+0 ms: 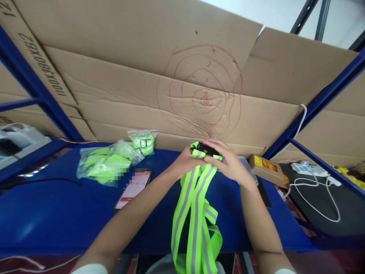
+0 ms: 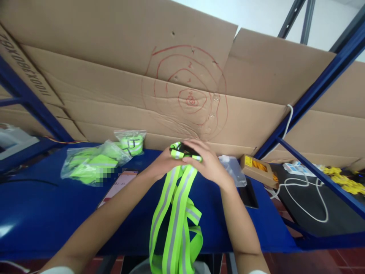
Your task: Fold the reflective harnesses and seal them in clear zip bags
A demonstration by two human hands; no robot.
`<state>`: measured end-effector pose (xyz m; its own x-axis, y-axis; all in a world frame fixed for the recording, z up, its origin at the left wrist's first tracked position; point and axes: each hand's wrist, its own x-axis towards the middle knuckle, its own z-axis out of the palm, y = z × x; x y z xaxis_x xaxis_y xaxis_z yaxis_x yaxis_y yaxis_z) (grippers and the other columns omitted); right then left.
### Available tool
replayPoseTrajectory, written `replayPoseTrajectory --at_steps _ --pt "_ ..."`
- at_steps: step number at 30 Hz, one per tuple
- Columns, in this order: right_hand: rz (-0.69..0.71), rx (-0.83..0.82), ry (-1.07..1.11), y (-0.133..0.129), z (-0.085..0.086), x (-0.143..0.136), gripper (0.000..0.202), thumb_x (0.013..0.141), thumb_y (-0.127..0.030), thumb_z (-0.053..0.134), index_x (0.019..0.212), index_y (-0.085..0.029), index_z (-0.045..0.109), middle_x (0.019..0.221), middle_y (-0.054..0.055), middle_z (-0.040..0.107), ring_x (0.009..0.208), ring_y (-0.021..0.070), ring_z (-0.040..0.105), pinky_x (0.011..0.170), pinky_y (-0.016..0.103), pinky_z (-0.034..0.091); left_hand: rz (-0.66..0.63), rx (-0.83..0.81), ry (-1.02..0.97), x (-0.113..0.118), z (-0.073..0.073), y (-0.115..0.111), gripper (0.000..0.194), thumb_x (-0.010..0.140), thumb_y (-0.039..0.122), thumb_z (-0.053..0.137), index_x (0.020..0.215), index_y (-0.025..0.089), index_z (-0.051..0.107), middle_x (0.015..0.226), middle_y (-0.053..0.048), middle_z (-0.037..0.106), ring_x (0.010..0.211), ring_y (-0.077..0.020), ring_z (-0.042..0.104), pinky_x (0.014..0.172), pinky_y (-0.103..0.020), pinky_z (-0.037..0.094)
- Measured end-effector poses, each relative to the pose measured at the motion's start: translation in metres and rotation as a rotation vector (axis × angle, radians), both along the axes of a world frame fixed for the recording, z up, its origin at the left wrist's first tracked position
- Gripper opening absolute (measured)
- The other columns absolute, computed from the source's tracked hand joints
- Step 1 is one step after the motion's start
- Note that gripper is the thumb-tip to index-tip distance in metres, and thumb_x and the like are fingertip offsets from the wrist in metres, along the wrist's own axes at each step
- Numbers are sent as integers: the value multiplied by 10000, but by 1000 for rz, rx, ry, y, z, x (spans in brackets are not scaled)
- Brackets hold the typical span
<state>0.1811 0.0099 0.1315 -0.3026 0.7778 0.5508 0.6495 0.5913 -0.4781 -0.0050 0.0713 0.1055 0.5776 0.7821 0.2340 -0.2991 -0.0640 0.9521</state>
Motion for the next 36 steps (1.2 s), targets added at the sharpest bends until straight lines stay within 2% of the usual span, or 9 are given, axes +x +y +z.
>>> replayPoseTrajectory --at_steps 2,7,12,17,21,24,29,33,36 --pt "-20 43 -77 3 -4 -4 455 1023 -417 616 1461 -293 617 1423 93 664 1349 275 608 1175 471 474 -5 -59 30 3 -4 -2 548 626 227 924 1138 148 745 1121 -76 774 1039 -248 709 926 -348 522" --pt "-67 136 -72 19 -16 -9 415 1018 -429 617 1379 -236 687 1312 119 726 1252 276 674 1109 447 523 -94 -138 42 5 -10 0 460 582 213 944 1001 144 766 986 -44 773 919 -206 707 877 -334 521" --pt "-49 57 -106 16 -14 -6 446 1004 -502 624 1360 -242 694 1289 105 737 1193 256 705 1044 380 541 -59 -266 72 7 -21 4 378 545 161 939 878 140 762 836 -12 759 746 -162 683 727 -280 500" --pt "-265 23 -245 10 -11 -7 437 1020 -579 558 968 -229 815 973 87 809 935 256 767 828 326 521 -206 -338 68 17 -32 -1 399 559 284 961 869 121 769 843 -76 777 744 -218 724 736 -332 563" --pt "-375 52 -62 11 -10 -8 490 978 -632 595 833 -203 781 831 66 785 800 217 736 737 293 475 -440 -347 49 17 -30 -9 460 631 318 959 990 91 784 981 -173 795 863 -275 760 786 -368 608" --pt "-349 -70 207 11 -4 -6 502 911 -663 662 755 -191 733 724 30 728 653 161 639 633 268 444 -506 -259 75 10 -24 -10 456 728 329 924 1100 117 766 1043 -176 797 869 -258 766 794 -365 624" --pt "-232 -224 449 6 3 -2 456 771 -625 814 841 -193 686 829 21 716 719 150 626 626 249 471 -621 -160 169 -1 -19 -5 476 754 327 909 1163 138 754 1130 -188 785 871 -239 764 790 -347 622" --pt "-69 -553 430 13 -4 4 488 833 -620 760 1101 -227 650 812 -18 682 599 121 574 529 237 444 -679 -169 137 3 -21 -6 424 726 282 914 1098 131 776 1101 -173 791 901 -250 769 837 -361 615" --pt "-159 -401 298 19 -9 5 454 882 -600 717 1133 -225 663 830 -2 688 659 139 608 591 260 489 -578 -240 99 5 -19 -8 407 691 246 921 1047 111 775 997 -163 800 824 -241 766 800 -362 617"
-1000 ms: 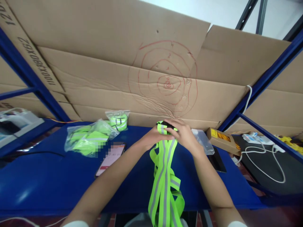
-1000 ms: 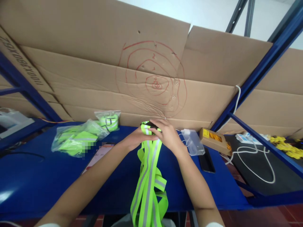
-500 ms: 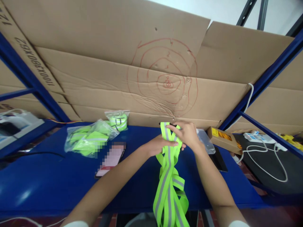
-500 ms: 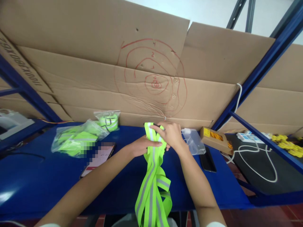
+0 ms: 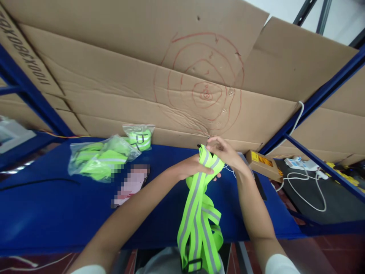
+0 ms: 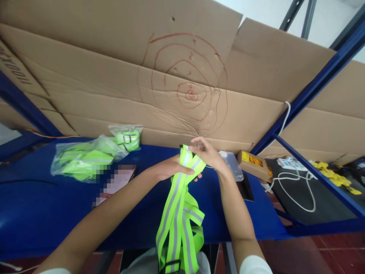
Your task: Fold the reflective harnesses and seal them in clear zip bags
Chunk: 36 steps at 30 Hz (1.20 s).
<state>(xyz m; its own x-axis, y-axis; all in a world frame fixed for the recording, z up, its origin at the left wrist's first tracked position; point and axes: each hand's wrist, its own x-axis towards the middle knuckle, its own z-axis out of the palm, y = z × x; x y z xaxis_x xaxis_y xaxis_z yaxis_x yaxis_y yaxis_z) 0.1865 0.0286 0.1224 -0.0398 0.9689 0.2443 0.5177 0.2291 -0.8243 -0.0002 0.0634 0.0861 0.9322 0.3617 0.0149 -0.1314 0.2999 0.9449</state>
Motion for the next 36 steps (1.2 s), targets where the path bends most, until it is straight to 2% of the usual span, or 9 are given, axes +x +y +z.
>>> replayPoseTrajectory --at_steps 3,7,11,14,18,21,26,32,36 --pt "13 212 -240 -7 4 -4 382 999 -536 593 1208 -240 713 1116 72 752 978 208 707 863 342 561 56 2 31 -5 8 1 372 682 227 916 1006 104 779 982 -161 800 805 -244 764 752 -352 617" --pt "171 210 -494 -30 14 -17 603 1014 -557 575 1533 -254 524 1451 117 652 1323 312 631 1104 463 495 127 102 39 -18 17 7 388 690 252 920 1031 126 783 977 -125 804 839 -248 767 783 -360 617" --pt "115 212 -493 -35 18 -24 572 1020 -566 559 1489 -239 565 1313 117 724 1151 308 715 981 418 543 46 17 10 -19 15 10 380 654 223 941 987 118 790 965 -135 806 883 -283 776 849 -408 618" --pt "4 241 -413 -28 18 -17 451 1016 -582 556 1248 -221 696 1015 66 768 845 230 714 788 335 522 1 -170 -55 -13 10 7 444 692 287 931 1085 148 777 1072 -166 803 970 -325 780 873 -463 623" --pt "-87 208 -173 -25 20 -7 520 986 -647 556 806 -177 686 713 18 643 635 144 541 600 277 409 -130 9 46 -11 9 3 406 857 387 825 1153 117 762 1039 -201 800 874 -270 788 796 -370 616" --pt "-97 85 62 -27 20 -8 596 930 -711 591 684 -171 650 639 9 598 597 130 502 546 264 383 -165 128 71 -18 14 3 370 881 392 807 1122 113 774 1000 -184 805 843 -246 782 803 -357 614" --pt "3 3 231 -16 9 -14 487 901 -672 659 1010 -202 724 890 36 727 765 159 638 669 267 500 -235 188 69 -27 25 2 370 929 395 759 1185 128 770 1129 -193 792 983 -263 784 929 -394 604" --pt "262 31 -110 -15 11 -7 530 1042 -627 426 1167 -219 741 1071 53 768 934 202 704 796 309 549 -203 151 64 -26 20 4 434 922 400 771 1292 178 730 1377 -201 693 1103 -301 768 997 -447 591" --pt "343 64 -311 -24 14 -12 508 938 -579 671 1321 -246 673 1136 38 767 963 217 711 810 304 549 -107 118 42 -21 11 7 397 846 310 846 1194 145 751 1189 -187 781 1059 -326 780 974 -473 606"
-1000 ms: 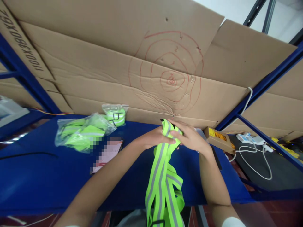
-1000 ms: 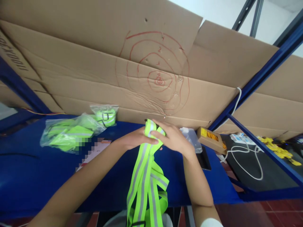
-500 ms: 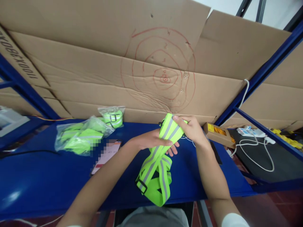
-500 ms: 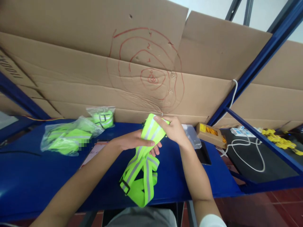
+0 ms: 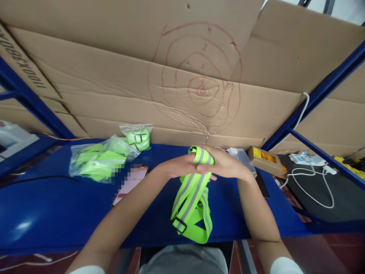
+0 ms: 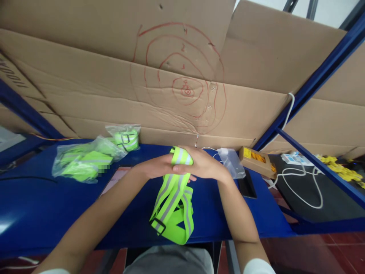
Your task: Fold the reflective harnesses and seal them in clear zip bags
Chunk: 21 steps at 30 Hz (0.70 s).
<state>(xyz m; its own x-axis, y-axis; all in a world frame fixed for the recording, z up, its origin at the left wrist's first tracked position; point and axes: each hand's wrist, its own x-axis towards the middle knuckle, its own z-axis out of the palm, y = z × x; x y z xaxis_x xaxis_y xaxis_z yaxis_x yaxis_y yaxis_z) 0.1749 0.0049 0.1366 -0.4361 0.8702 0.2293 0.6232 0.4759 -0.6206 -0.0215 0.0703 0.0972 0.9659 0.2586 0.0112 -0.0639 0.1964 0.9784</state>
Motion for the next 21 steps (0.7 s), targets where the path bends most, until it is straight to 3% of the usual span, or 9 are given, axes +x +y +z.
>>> replayPoseTrajectory --at_steps 3,7,9,11,14,16,18,21 --pt "-131 50 25 3 -5 -7 405 949 -520 681 1228 -229 709 1092 33 778 924 204 718 793 290 528 17 -184 -51 4 -5 3 383 791 215 873 1141 125 747 1102 -188 800 1077 -353 772 980 -503 599" --pt "-275 94 139 16 -12 -4 360 931 -531 696 1069 -202 745 950 24 775 836 186 694 729 277 494 -11 -344 -72 9 -13 9 438 740 218 902 1146 147 755 1123 -176 798 1098 -336 765 986 -470 595" --pt "-403 65 291 21 -14 3 412 915 -584 689 964 -179 745 830 24 745 726 167 654 658 276 472 -50 -309 -26 12 -18 11 467 746 244 897 1180 147 755 1097 -168 802 1024 -300 780 943 -432 608" --pt "-447 -68 470 25 -15 11 462 866 -629 723 928 -172 746 803 28 735 672 157 630 618 276 464 -47 -183 28 14 -22 11 424 774 271 881 1157 130 765 1015 -155 807 920 -259 782 874 -386 615" --pt "-377 -306 605 30 -18 18 512 812 -677 754 943 -182 756 869 49 759 685 165 648 614 286 484 41 33 69 15 -23 10 336 813 333 861 1058 116 785 948 -143 805 866 -225 767 821 -335 610" --pt "-353 -368 571 34 -23 18 560 845 -734 682 888 -180 746 832 59 748 672 170 639 592 291 479 71 79 61 13 -21 9 342 826 358 856 1063 124 782 1006 -149 807 902 -233 774 841 -346 615" --pt "-346 -304 509 39 -27 16 586 869 -760 628 839 -180 710 775 46 714 648 156 606 572 280 457 51 73 37 11 -19 10 373 836 364 852 1110 123 772 1104 -172 797 970 -260 782 896 -382 620" --pt "-336 -43 441 39 -26 13 515 900 -703 634 902 -190 675 813 26 701 700 144 609 635 270 477 66 69 -2 10 -18 11 462 848 375 845 1214 113 740 1215 -211 765 1064 -309 775 964 -438 612"
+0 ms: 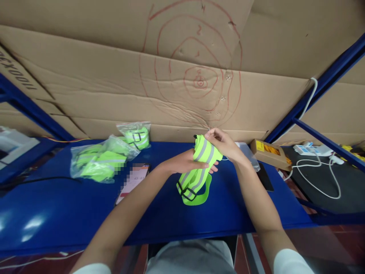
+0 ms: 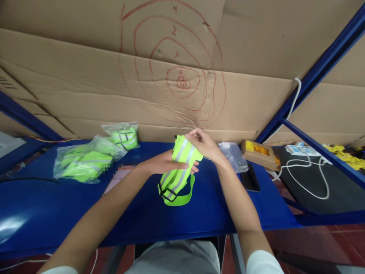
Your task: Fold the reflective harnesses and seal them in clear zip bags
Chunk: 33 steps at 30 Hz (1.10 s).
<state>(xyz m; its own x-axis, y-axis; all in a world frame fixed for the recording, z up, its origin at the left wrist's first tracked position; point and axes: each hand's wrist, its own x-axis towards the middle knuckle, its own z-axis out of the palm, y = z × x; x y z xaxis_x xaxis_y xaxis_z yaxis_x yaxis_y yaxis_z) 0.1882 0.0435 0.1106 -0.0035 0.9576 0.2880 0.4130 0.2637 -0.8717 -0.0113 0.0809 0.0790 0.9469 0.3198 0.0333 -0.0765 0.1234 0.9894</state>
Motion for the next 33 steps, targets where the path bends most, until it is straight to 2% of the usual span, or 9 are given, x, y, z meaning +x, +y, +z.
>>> replayPoseTrajectory --at_steps 4,8,13,15,18,21,23,29,33 --pt "136 113 -353 -17 13 -2 462 970 -613 597 1189 -219 699 1079 64 759 939 209 701 829 324 528 22 59 7 1 -2 0 466 868 406 822 1214 106 736 1213 -219 765 1108 -337 763 953 -451 620" --pt "186 43 -569 -28 18 -9 468 922 -612 675 1168 -215 701 891 34 754 766 205 690 693 303 482 71 10 -7 3 -2 0 435 779 331 904 1120 107 757 1114 -192 797 1074 -327 772 945 -433 619" --pt "65 136 -468 -17 14 -10 366 948 -559 663 975 -195 697 861 24 732 763 177 658 697 283 446 -11 -303 -67 8 -8 0 522 682 291 954 1129 116 749 1150 -210 786 1095 -353 762 959 -456 601" --pt "-74 160 -347 -15 14 -8 401 919 -590 684 915 -189 691 822 29 712 745 177 635 675 285 445 -39 -277 -27 11 -11 -1 508 708 287 936 1149 116 752 1150 -203 787 1050 -320 773 901 -398 610" --pt "-178 34 -35 -15 16 -5 487 828 -658 750 884 -175 711 788 33 704 683 168 614 597 274 438 -8 -164 51 14 -12 -5 443 756 319 911 1117 113 760 1040 -165 809 920 -254 781 781 -322 609" --pt "-57 -150 178 -14 14 -3 541 814 -697 742 944 -171 746 859 47 739 706 170 643 615 274 478 57 -51 44 14 -7 -9 401 760 357 911 1038 108 764 977 -139 810 878 -223 775 769 -298 608" --pt "17 -191 169 -11 11 -1 542 853 -708 691 955 -179 746 877 47 744 742 173 653 643 277 494 77 -6 25 12 -3 -9 397 762 352 910 1036 110 757 975 -131 808 882 -215 776 790 -296 613" --pt "-5 124 -138 -5 4 4 422 936 -603 653 1015 -192 707 969 44 742 815 158 662 711 272 500 72 -78 46 8 0 -5 424 752 347 918 1069 124 746 1021 -142 806 896 -237 788 759 -316 636" --pt "284 -29 -349 -11 7 3 431 997 -594 570 1159 -223 718 1010 42 774 887 193 708 764 294 542 81 -93 66 5 4 -2 419 781 388 892 1074 116 765 1005 -156 812 879 -243 790 745 -312 632"
